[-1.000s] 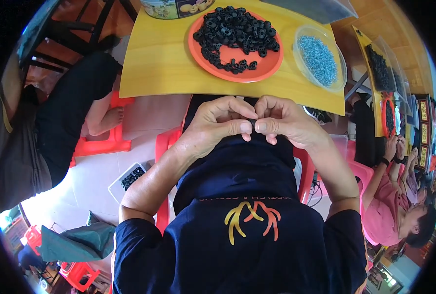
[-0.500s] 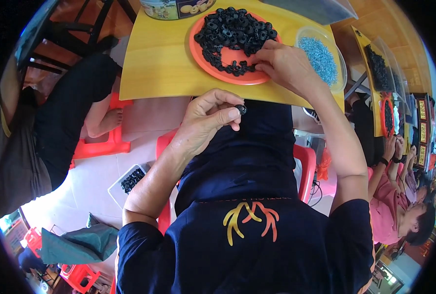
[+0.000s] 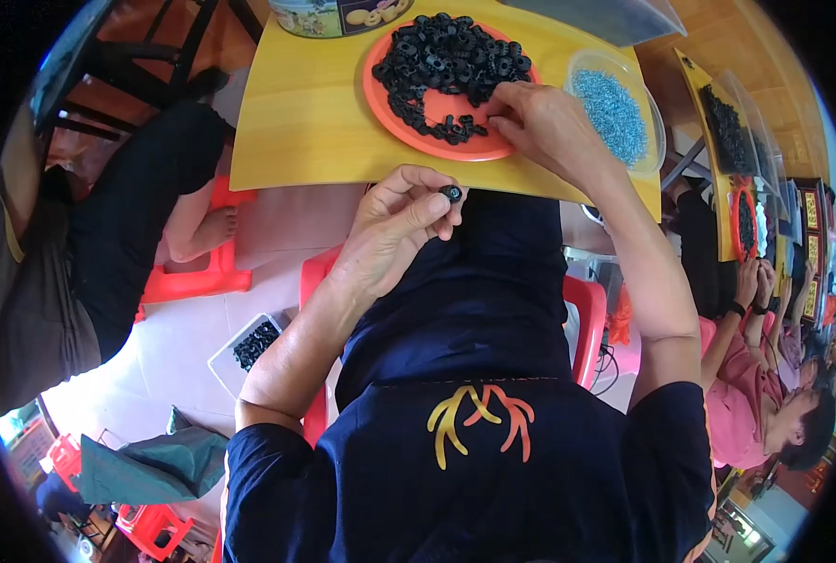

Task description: The person assembles garment accessories by hand, inserting small blue beads into black plastic ring components.

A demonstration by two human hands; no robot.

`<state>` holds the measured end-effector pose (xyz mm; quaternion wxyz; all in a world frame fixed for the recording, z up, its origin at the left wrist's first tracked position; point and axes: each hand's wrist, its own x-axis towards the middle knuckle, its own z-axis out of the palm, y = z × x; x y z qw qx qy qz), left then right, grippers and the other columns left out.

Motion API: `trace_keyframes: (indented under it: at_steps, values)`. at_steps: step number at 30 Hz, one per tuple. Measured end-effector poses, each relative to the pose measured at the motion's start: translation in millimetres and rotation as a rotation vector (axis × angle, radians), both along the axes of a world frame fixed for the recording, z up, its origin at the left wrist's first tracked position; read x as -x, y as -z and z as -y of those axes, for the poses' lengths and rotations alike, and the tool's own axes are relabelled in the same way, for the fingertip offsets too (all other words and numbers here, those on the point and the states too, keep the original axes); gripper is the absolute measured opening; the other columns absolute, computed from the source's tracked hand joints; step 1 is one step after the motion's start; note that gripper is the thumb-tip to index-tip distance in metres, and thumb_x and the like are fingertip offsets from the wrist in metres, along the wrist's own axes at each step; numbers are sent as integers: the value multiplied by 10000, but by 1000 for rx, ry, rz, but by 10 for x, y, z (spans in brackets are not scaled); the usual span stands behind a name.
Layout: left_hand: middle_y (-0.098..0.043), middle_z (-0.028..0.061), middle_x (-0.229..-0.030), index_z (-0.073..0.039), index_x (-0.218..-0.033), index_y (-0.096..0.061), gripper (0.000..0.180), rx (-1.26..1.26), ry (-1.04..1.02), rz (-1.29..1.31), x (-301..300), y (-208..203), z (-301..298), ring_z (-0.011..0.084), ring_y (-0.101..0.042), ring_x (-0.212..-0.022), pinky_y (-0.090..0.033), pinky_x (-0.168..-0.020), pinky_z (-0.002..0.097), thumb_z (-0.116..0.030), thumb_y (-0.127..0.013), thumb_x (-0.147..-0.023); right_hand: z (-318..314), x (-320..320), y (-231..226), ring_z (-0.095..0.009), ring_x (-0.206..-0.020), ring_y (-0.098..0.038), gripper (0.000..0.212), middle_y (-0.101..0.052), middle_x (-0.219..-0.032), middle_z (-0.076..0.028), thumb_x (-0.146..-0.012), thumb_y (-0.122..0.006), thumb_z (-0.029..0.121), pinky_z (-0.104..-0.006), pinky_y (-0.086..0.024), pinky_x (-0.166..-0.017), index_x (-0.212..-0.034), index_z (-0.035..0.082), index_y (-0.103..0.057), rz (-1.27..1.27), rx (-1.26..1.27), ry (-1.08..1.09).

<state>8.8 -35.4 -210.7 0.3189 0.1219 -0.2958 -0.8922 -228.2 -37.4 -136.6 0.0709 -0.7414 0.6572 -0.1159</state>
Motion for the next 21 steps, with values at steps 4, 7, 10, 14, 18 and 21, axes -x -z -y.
trace_keyframes:
  at_steps: [4,7,10,14,18,21]
  values:
    - [-616,104,-1034,-46,-1089,-597,168,25,0,-10,3,-14,12,160,-575,-836,-451,-698,270,-49,-594,-920,-9,10,6,-342,-801,-654,160,-669,-840,-140,-840,-618,196,-427,-518,-696,-921,69,-672,-33,47,82]
    - [-616,102,-1027,-43,-1084,-599,163,17,-14,28,-7,-20,37,157,-572,-830,-450,-698,267,-46,-591,-921,-5,21,-1,-328,-816,-663,187,-676,-860,-133,-846,-638,244,-430,-520,-697,-934,89,-693,-133,19,86]
    - [-617,100,-1019,-42,-1083,-600,161,16,-21,26,-14,-28,33,154,-570,-829,-448,-697,263,-44,-588,-922,15,-69,-8,-323,-820,-667,208,-681,-870,-131,-846,-649,275,-432,-523,-699,-917,85,-695,-131,-9,99]
    - [-618,99,-1015,-40,-1085,-599,164,26,-11,26,-14,-20,32,153,-569,-828,-449,-697,263,-40,-588,-921,35,-148,3,-326,-827,-669,233,-682,-881,-149,-844,-655,289,-436,-524,-705,-904,67,-689,-172,-9,137]
    - [-617,95,-998,-30,-1109,-598,191,2,-5,6,-4,-11,27,151,-568,-823,-452,-708,265,-36,-591,-918,58,-206,-44,-337,-834,-668,255,-685,-856,-156,-835,-666,300,-447,-521,-705,-895,53,-684,-153,-59,189]
    - [-615,94,-984,-16,-1129,-595,212,-11,4,-5,6,-17,24,153,-569,-818,-462,-730,271,-36,-593,-917,54,-204,-69,-343,-834,-667,270,-684,-831,-162,-834,-664,309,-454,-521,-707,-895,47,-680,-116,-88,201]
